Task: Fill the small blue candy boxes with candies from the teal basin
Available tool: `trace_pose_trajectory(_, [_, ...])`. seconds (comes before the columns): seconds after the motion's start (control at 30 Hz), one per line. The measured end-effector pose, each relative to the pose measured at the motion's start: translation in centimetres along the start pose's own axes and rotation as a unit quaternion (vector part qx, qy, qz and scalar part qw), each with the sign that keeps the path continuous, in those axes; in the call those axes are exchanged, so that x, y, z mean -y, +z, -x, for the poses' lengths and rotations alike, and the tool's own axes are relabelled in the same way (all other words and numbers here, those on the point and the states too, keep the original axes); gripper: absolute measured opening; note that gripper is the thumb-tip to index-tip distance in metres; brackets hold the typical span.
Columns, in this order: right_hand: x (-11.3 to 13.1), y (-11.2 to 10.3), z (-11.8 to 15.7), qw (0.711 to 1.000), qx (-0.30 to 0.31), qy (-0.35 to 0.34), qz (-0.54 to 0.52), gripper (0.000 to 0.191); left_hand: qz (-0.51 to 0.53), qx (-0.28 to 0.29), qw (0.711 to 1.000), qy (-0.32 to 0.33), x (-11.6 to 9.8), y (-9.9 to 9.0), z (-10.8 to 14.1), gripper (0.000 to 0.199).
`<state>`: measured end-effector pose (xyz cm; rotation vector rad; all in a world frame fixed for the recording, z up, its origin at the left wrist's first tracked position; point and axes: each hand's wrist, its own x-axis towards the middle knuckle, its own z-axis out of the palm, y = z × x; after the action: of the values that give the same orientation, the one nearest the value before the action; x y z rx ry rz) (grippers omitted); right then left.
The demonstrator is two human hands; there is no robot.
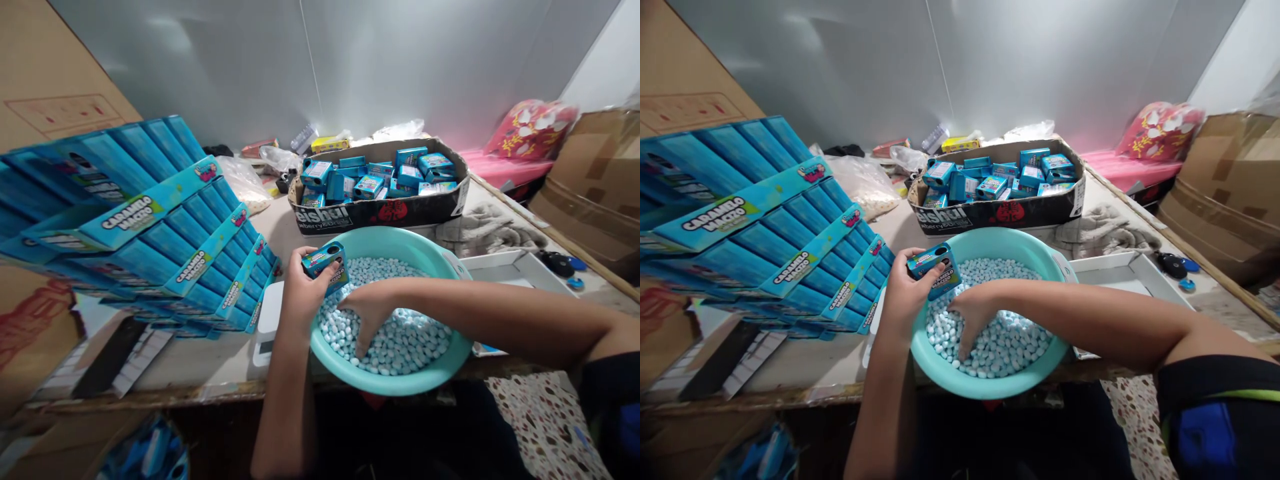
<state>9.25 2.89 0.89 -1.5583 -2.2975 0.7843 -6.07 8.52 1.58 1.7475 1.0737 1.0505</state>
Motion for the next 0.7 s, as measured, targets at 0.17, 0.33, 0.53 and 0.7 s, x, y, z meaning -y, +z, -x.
trace_pose_trajectory(0.17, [-0.1,-0.2,-0.1,0.994,0.081,-0.010,-0.077,0.066,-0.018,0.024,1.000,0.000,0.0,0.1,0.1,0.046])
trace_pose_trajectory(0.33, [0.2,0.0,-0.1,0.996,0.076,-0.041,-0.018,0.047,-0.029,0.029,0.999,-0.015,-0.2,0.1,0.2,0.046])
trace_pose_trajectory(0.53, [0.0,-2.9,0.9,0.996,0.047,-0.068,-0.036,0.031,-0.054,0.008,0.998,-0.003,-0.1,0.1,0.1,0.045])
trace_pose_trajectory(0.7, [-0.5,-5.6,1.9,0.952,-0.067,-0.097,-0.282,0.011,-0.101,0.036,0.994,-0.010,-0.2,-0.1,0.2,0.047])
